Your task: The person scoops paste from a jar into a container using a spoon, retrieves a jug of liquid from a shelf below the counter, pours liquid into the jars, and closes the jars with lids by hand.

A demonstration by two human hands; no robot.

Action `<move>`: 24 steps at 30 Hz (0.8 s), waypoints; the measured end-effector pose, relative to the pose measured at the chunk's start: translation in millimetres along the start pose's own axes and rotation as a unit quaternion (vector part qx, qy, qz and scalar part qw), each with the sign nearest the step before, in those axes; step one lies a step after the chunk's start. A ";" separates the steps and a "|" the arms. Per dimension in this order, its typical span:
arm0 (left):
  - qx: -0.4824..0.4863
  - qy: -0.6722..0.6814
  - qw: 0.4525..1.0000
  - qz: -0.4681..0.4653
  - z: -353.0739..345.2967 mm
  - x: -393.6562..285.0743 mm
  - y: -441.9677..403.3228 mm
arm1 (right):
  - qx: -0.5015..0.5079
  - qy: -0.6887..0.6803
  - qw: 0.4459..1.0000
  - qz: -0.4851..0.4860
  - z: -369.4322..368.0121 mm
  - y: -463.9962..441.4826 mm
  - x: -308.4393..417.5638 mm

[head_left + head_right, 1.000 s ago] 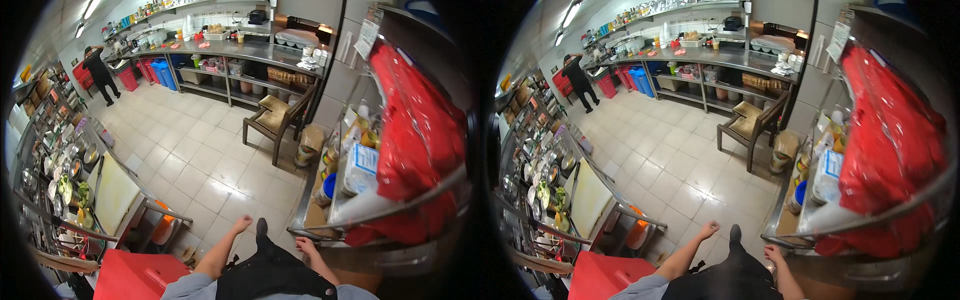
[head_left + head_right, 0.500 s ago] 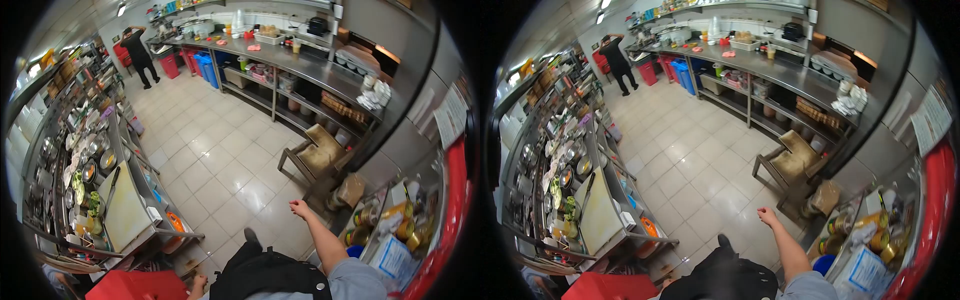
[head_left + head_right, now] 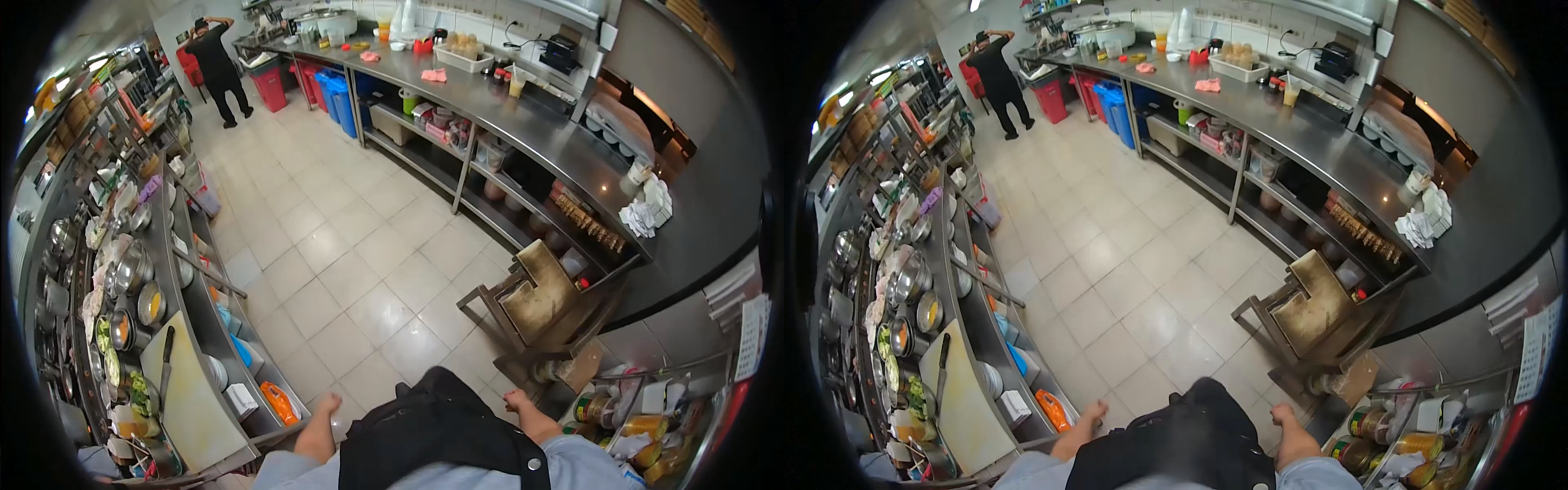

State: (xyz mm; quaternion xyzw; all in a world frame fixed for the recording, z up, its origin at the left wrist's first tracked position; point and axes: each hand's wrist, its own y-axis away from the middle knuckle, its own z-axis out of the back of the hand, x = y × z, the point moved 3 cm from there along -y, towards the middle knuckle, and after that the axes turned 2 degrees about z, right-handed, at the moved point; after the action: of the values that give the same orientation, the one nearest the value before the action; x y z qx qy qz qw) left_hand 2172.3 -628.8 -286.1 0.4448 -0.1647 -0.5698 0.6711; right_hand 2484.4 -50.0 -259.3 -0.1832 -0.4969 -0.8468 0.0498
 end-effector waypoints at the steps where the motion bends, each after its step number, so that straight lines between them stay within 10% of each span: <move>1: -0.024 0.018 0.999 -0.018 32.2 -43.3 -25.2 | -0.007 -0.040 0.998 -0.043 1.9 -1.0 1.7; 5: -0.163 0.097 0.960 -0.207 159.3 -230.0 -86.6 | -0.051 -0.128 0.990 -0.028 0.7 7.7 46.0; 10: -0.175 0.206 0.932 -0.243 224.6 -345.6 -119.0 | 0.059 0.098 0.993 0.008 6.7 -59.0 156.6; 13: -0.145 0.180 0.949 -0.215 212.7 -327.0 -160.1 | 0.064 0.223 0.969 0.089 6.5 -146.3 242.7; 17: -0.106 0.190 0.975 -0.054 183.6 -246.4 -169.3 | 0.012 0.500 0.790 0.356 -4.3 -263.4 412.9; 18: -0.050 0.204 0.978 0.012 178.7 -226.7 -159.1 | 0.013 0.352 0.903 0.245 -5.5 -269.4 468.7; 20: -0.021 0.351 0.932 0.093 164.0 -187.3 -142.3 | -0.011 0.157 0.951 0.267 -23.8 -297.2 567.6; 24: -0.047 0.455 0.872 0.174 154.9 -162.3 -97.6 | -0.003 0.155 0.898 0.412 -66.2 -255.9 766.2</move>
State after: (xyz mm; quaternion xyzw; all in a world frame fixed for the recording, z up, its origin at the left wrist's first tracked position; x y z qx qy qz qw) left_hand 1951.1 -539.9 -231.1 0.5869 0.1111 -0.1851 0.7803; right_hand 1688.0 96.2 -223.5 -0.2379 -0.3603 -0.7695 0.4705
